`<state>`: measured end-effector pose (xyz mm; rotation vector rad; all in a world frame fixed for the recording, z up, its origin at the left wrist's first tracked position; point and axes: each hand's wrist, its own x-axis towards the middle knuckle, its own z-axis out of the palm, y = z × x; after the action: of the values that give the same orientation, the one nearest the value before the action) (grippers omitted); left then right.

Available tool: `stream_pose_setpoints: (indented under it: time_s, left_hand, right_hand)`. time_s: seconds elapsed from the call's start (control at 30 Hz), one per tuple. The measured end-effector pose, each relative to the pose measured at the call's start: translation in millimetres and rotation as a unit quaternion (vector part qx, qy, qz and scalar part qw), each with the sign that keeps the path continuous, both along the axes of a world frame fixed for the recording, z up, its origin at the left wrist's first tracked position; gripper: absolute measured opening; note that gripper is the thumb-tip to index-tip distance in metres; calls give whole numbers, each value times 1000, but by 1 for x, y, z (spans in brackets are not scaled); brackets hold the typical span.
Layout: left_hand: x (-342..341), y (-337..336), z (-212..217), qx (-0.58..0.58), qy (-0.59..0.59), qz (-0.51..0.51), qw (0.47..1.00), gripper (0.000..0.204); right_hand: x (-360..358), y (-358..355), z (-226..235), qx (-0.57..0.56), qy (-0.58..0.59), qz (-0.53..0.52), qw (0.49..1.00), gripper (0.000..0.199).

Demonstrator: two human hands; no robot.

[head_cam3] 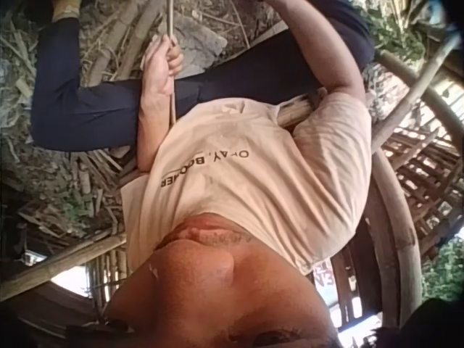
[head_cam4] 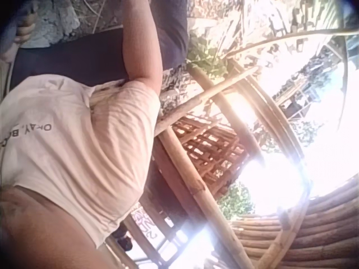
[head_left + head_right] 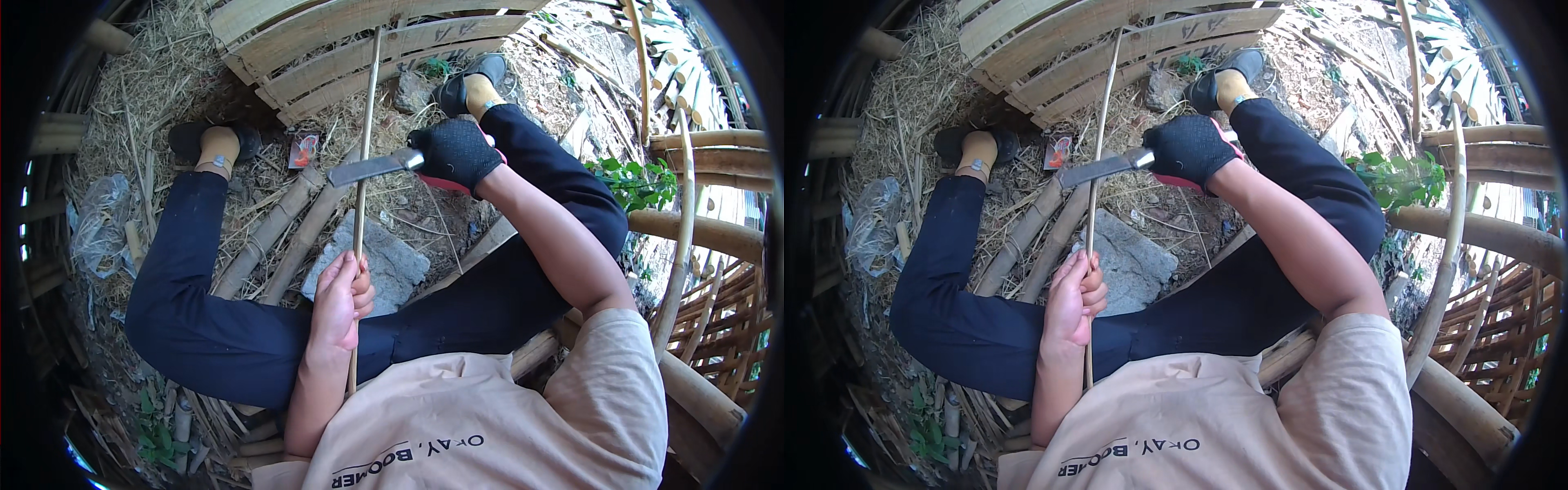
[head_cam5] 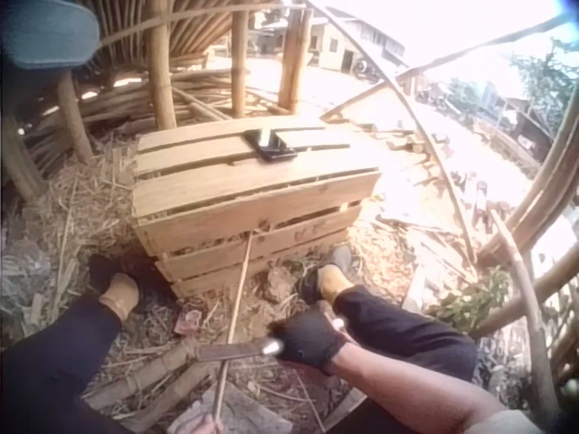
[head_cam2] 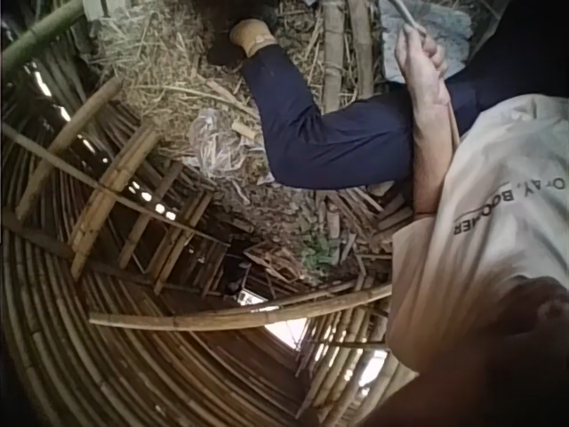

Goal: The person scrapes and shapes a thin bamboo pole using the blade of a small hand tool while sitting on a bamboo structure.

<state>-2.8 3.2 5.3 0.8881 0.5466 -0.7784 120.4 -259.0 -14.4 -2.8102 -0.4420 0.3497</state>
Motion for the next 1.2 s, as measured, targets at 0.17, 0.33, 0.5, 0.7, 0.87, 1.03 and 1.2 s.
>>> stream_pose_setpoints:
  time_s: [0.17, 0.33, 0.5, 0.7, 0.87, 1.03, 1.2]
  left_hand:
    - [0, -1, 0, -4, 3, -16, 1000, 21]
    - [2, -1, 2, -9, 1, -10, 1000, 21]
    - [3, 0, 3, -4, 6, -14, 1000, 22]
    - [0, -2, -1, -28, 11, -19, 999, 22]
    - [1, -1, 1, -25, 15, -22, 999, 22]
    - [2, 0, 3, -18, 1, -12, 1000, 22]
    - [4, -1, 2, -3, 8, -8, 1000, 23]
  right_hand:
    - [23, -35, -6, -11, -7, -180, 984, 27]
    - [15, -23, -6, 31, -34, -146, 988, 27]
    - [9, -14, -9, 32, -28, -25, 999, 24]
    - [8, -13, -13, 11, 1, -50, 999, 24]
    - [24, -42, -17, -7, 2, -179, 984, 27]
    - [18, -25, -1, 31, -29, -168, 985, 31]
    - [5, -6, 18, 26, 7, -11, 1000, 30]
